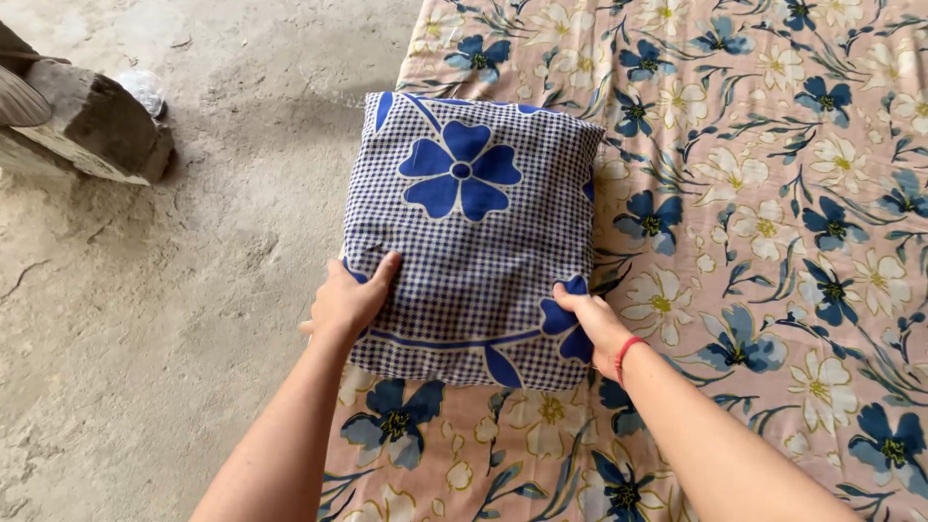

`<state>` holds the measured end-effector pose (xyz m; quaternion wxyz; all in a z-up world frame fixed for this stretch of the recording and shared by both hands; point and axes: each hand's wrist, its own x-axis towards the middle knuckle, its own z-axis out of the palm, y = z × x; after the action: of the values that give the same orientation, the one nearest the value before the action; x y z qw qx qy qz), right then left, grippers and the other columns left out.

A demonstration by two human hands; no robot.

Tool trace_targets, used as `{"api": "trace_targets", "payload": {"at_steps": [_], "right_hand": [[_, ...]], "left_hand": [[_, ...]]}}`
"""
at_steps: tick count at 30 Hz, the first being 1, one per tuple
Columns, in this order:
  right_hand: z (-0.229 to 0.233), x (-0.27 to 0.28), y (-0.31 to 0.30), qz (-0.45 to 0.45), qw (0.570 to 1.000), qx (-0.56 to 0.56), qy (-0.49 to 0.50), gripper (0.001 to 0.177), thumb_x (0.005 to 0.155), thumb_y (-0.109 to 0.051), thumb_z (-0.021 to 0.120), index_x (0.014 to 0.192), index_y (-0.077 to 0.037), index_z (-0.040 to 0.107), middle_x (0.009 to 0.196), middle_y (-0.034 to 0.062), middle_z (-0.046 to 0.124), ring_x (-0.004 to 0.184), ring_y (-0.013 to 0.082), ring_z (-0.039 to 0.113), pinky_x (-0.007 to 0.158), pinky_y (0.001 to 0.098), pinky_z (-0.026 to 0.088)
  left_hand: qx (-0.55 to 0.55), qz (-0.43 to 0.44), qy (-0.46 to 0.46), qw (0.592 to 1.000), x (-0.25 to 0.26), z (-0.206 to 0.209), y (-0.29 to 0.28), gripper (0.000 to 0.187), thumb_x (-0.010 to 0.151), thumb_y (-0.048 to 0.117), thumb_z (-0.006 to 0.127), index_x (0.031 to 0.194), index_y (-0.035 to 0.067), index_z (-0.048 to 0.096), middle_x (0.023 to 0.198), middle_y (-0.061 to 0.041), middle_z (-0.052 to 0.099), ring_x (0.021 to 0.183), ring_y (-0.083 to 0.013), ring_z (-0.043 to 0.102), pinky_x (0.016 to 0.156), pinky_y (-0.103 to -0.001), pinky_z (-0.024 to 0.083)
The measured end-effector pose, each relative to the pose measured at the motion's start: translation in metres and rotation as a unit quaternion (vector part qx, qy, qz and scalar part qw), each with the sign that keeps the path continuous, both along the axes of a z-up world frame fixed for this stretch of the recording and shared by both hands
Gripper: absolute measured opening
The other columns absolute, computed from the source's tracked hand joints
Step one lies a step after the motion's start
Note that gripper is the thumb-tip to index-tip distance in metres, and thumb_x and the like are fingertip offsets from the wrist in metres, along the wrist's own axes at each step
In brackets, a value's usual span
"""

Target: Folding a striped bedsheet and then a blue floral pillowcase on a bed.

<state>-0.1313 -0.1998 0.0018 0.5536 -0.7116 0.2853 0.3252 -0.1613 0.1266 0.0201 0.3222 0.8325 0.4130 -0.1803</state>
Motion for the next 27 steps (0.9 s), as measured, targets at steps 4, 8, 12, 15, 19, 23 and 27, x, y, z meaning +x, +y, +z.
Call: {"api": "trace_targets", "payload": {"at_steps": [4,8,12,15,19,23,27], "right_hand": [[0.008,0.013,-0.005,-0.016,0.997,0.067,0.036,0.062,0.092,-0.058,0.056,0.127,-0.009,0.07,0.136,0.0183,0.07,0.125,0.0329,0.059,0.113,0.0544,0.037],[0.019,0.0,-0.002,0.002,0.996,0.042,0.076,0.065,0.093,-0.06,0.054,0.135,-0.01,0.061,0.144,0.0192,0.061,0.135,0.0366,0.051,0.118,0.0583,0.033],[-0.035,-0.006,-0.015,0.056,0.996,-0.06,0.039,0.077,0.09,-0.061,0.057,0.15,-0.013,0.049,0.159,0.0142,0.045,0.151,0.033,0.034,0.125,0.0574,0.019],[-0.029,-0.016,-0.013,0.039,0.997,-0.057,0.044,0.087,0.087,-0.068,0.055,0.149,-0.007,0.056,0.157,0.0197,0.05,0.151,0.0358,0.038,0.124,0.0549,0.023],[-0.049,-0.016,-0.013,0.031,0.995,-0.073,0.062,0.095,0.086,-0.074,0.051,0.154,-0.009,0.045,0.161,0.0198,0.04,0.153,0.0363,0.032,0.124,0.056,0.022],[-0.078,-0.017,-0.022,0.068,0.982,-0.173,0.037,0.103,0.091,-0.084,0.045,0.145,0.005,0.047,0.154,0.0291,0.043,0.145,0.0411,0.039,0.119,0.0543,0.03],[0.009,-0.021,0.022,0.161,0.916,-0.366,0.026,0.088,0.096,-0.077,0.034,0.136,-0.002,0.054,0.147,0.0238,0.052,0.138,0.0404,0.048,0.114,0.0583,0.038]], "left_hand": [[-0.016,-0.006,-0.035,0.999,0.016,-0.017,0.022,0.114,0.074,0.084,0.063,0.145,-0.003,0.044,0.137,-0.032,0.059,0.126,-0.0455,0.06,0.107,-0.053,0.048],[-0.155,-0.017,-0.078,0.985,0.001,-0.028,0.029,0.11,0.071,0.08,0.062,0.141,-0.003,0.051,0.129,-0.026,0.068,0.119,-0.0409,0.07,0.099,-0.051,0.057],[-0.001,-0.065,-0.046,0.997,-0.025,-0.013,0.009,0.108,0.077,0.087,0.05,0.151,0.009,0.04,0.128,-0.027,0.066,0.118,-0.0431,0.065,0.099,-0.052,0.053],[0.012,-0.071,-0.014,0.997,-0.026,-0.006,0.009,0.109,0.077,0.09,0.047,0.151,0.01,0.041,0.127,-0.026,0.067,0.117,-0.0425,0.067,0.097,-0.053,0.055],[0.034,-0.093,0.011,0.995,-0.022,-0.001,0.009,0.11,0.078,0.094,0.043,0.144,0.006,0.048,0.127,-0.025,0.069,0.117,-0.0411,0.069,0.097,-0.053,0.055],[0.055,-0.1,0.035,0.993,-0.02,0.008,0.002,0.113,0.078,0.094,0.039,0.153,0.01,0.036,0.125,-0.026,0.069,0.118,-0.0421,0.067,0.096,-0.054,0.055],[0.128,-0.114,-0.005,0.985,-0.015,0.011,-0.004,0.109,0.08,0.087,0.041,0.158,0.011,0.031,0.144,-0.022,0.057,0.131,-0.0394,0.058,0.106,-0.056,0.047]]}}
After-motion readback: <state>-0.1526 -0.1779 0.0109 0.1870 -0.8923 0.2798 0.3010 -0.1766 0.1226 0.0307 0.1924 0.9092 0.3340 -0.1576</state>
